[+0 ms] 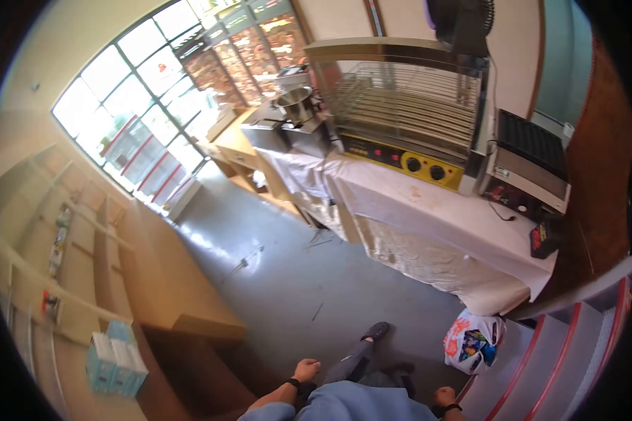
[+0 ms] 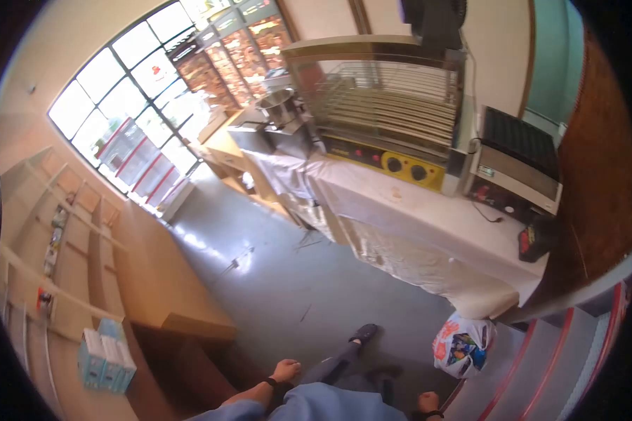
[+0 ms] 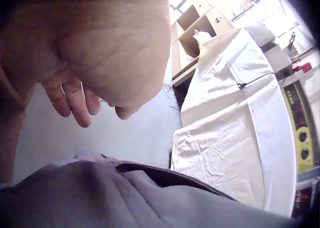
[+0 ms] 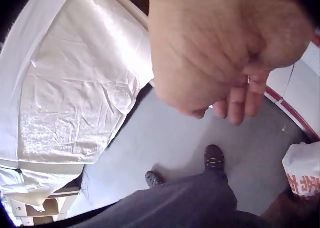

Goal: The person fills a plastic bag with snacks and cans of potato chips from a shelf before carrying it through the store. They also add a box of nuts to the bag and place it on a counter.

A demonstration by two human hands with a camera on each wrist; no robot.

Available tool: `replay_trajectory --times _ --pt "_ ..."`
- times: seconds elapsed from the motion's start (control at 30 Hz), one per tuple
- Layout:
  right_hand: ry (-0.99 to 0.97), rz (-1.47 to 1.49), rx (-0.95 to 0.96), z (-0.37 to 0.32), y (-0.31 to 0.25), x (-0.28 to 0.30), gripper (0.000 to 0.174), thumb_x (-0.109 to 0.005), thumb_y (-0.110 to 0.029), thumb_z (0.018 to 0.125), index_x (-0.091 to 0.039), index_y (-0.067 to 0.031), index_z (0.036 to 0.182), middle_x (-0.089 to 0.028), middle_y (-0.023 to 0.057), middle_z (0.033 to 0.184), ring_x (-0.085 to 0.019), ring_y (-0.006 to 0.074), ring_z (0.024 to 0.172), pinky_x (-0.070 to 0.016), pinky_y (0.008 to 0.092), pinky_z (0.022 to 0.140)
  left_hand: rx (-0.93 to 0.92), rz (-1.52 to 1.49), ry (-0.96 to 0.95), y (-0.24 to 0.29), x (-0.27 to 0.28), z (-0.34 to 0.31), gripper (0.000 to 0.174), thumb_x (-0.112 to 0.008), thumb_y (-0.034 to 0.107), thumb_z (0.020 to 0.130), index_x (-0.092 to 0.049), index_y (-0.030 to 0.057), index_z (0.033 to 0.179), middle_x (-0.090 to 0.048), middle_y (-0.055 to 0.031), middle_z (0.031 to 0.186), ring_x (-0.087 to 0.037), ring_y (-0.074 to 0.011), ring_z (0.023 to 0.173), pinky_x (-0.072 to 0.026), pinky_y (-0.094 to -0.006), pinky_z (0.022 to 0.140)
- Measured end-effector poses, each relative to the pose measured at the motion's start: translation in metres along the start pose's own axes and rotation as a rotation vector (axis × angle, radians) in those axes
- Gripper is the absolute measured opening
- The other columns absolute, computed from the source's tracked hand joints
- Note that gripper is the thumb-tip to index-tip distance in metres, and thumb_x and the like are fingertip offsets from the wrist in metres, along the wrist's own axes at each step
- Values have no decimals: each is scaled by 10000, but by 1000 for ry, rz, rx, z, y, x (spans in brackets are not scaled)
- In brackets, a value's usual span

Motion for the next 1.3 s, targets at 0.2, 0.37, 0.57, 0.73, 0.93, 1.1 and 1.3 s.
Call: replay_trajectory --times 0.2,0.37,0.57,0.73,0.93,1.1,1.3 --pt "-175 216 -209 43 -62 19 162 -649 -140 845 -713 -1 900 -689 129 701 -699 236 631 -563 371 585 25 82 3 -18 9 -44 424 -713 207 932 -638 -75 1240 -721 -139 1075 -706 -202 888 -588 -321 791" --pt "-139 391 -146 66 -158 19 159 -630 -127 882 -681 -7 972 -683 103 765 -666 198 597 -515 338 513 25 -376 79 -41 11 -3 301 -706 159 953 -633 -11 1191 -687 -74 912 -695 -205 853 -578 -371 718" --pt "20 222 625 -7 -451 54 233 -642 -161 952 -646 -8 1127 -677 121 992 -664 210 856 -545 324 777 5 -683 -206 90 -33 15 270 -686 241 973 -633 14 1109 -684 -81 976 -693 -206 864 -574 -329 731" --pt "33 220 1088 -110 -629 44 383 -603 -201 963 -572 17 1277 -572 219 1346 -596 340 1174 -483 419 986 95 -892 -619 206 -137 2 466 -658 437 987 -552 86 1274 -661 -130 1195 -665 -261 1080 -522 -443 959" --pt "-188 -163 1311 -79 -614 -56 521 -597 -319 967 -535 -4 1377 -541 250 1413 -534 424 1282 -441 454 1054 105 -1087 -754 296 -90 12 556 -598 517 999 -522 89 1345 -640 -158 1257 -619 -261 1174 -496 -458 1003" --pt "-799 -875 396 35 -436 -65 309 -673 -197 897 -656 15 1121 -608 281 1317 -607 439 1181 -513 465 996 -83 -1485 -302 242 76 80 252 -590 257 1025 -582 77 1202 -648 -160 1167 -648 -267 1064 -556 -437 926" --pt "-819 -1041 526 13 -434 -19 401 -503 -360 1003 -503 -46 1253 -660 298 1206 -629 451 1152 -478 520 985 13 -1435 251 91 242 103 141 -631 199 970 -574 115 1068 -683 -63 903 -688 -198 774 -590 -370 715"
Point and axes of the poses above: each hand's wrist, its own z-axis towards the middle knuckle, its own x-axis out of the back of the hand, y = z × x, the point moved 7 cm from there along z, towards the middle knuckle
